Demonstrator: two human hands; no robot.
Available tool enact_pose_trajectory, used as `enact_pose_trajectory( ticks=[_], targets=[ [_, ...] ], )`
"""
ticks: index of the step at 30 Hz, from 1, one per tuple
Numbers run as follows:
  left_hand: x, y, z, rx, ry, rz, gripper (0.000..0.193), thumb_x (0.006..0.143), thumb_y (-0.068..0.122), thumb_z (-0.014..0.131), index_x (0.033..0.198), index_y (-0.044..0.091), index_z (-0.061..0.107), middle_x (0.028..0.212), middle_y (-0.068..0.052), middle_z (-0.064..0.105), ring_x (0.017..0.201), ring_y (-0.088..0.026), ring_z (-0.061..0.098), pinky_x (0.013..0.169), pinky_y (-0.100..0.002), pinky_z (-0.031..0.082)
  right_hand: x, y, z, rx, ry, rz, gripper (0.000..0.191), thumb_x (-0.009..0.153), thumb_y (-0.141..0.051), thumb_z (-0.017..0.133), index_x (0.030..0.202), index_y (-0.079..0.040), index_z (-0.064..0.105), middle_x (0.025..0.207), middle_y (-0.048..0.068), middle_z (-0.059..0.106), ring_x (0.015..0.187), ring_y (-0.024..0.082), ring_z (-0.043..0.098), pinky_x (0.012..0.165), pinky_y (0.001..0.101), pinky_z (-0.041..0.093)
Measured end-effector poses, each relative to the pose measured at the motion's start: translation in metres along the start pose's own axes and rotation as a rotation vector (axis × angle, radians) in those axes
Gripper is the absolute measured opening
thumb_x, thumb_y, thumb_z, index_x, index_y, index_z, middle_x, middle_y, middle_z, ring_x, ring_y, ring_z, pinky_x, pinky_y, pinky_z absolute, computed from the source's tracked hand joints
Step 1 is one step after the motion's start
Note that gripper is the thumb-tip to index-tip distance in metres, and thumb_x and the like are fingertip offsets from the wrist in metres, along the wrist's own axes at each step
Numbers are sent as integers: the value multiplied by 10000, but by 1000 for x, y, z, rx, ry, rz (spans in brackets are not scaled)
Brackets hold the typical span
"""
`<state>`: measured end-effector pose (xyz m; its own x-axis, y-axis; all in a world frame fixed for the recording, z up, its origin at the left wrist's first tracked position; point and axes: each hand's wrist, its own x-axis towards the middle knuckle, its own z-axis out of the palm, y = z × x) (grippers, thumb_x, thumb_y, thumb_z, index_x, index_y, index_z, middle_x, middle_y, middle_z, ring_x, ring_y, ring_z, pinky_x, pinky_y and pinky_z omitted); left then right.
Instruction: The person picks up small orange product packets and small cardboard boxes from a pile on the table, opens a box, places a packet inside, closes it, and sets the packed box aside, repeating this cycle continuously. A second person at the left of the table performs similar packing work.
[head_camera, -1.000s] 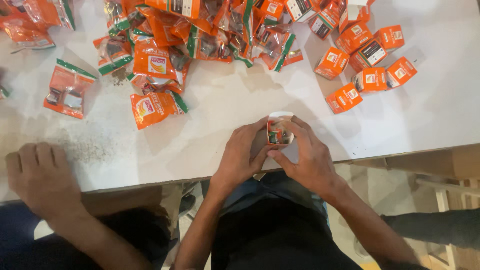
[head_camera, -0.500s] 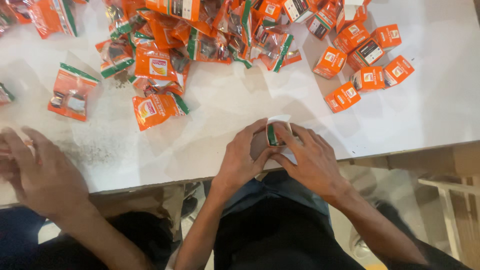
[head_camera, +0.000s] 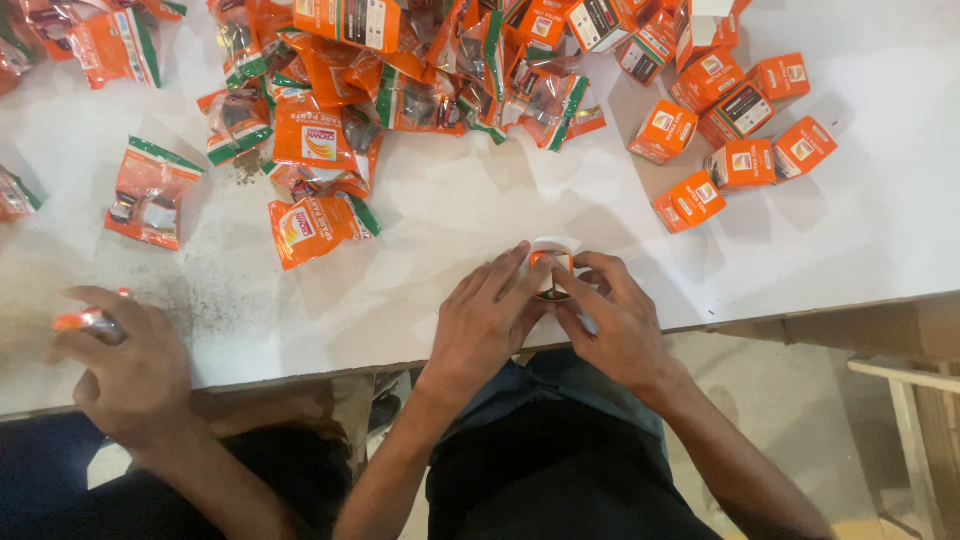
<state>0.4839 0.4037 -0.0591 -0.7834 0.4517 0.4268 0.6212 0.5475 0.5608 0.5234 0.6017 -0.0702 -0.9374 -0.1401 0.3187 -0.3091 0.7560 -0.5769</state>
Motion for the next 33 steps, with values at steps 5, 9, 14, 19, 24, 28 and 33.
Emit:
enact_pose_trajectory(
  ticks=[5,9,14,19,24,28,33],
  targets=[
    [-2,-1,1,-32,-4,-13,544,870,135,789,1385,121,616,1382,-140,652,1155,-316,677,940,-409,564,-1,0,2,-27,33,-45,507,810,-85,817,1302,-123,705,1239,105,620,944,243,691,789,362,582],
    [-6,1,5,-69,27,1,499,857,66,766,1338,114,645,1394,-154,641,1178,-318,687,945,-401,581,-4,1,4,-73,60,-74,481,835,-107,827,1301,-116,708,1237,110,634,913,247,697,792,373,580],
    [-4,1,6,-89,33,4,483,852,39,769,1322,81,668,1404,-179,623,1144,-330,688,917,-413,589,-3,0,0,-30,121,-77,499,839,-113,836,1299,-36,658,1227,61,645,952,280,728,796,374,593],
    [-5,-1,8,-198,30,-5,467,823,-33,743,1273,57,656,1457,-214,583,1174,-353,682,864,-390,600,4,-7,-5,57,57,-33,413,809,-98,856,1203,-112,730,1290,153,659,871,217,739,742,350,587],
    [-6,-2,14,-397,161,-15,353,820,-69,783,1052,146,628,1386,-114,644,1253,-300,701,985,-355,627,10,-4,-15,59,37,-168,260,775,-59,840,1009,-69,728,1358,167,654,984,269,730,809,358,593],
    [-6,-9,9,-397,35,-83,340,804,-42,821,1097,52,678,1199,-50,687,1251,-308,693,980,-366,601,14,6,-17,20,64,-305,264,775,-7,814,762,-66,556,1258,94,720,1121,279,725,914,382,595],
    [-1,-9,2,-252,15,79,275,814,-58,789,1055,63,736,1222,-48,692,1265,-317,665,992,-379,598,14,5,-17,75,17,-193,266,792,-32,829,809,-76,567,1246,105,736,1171,272,703,932,368,588]
  ],
)
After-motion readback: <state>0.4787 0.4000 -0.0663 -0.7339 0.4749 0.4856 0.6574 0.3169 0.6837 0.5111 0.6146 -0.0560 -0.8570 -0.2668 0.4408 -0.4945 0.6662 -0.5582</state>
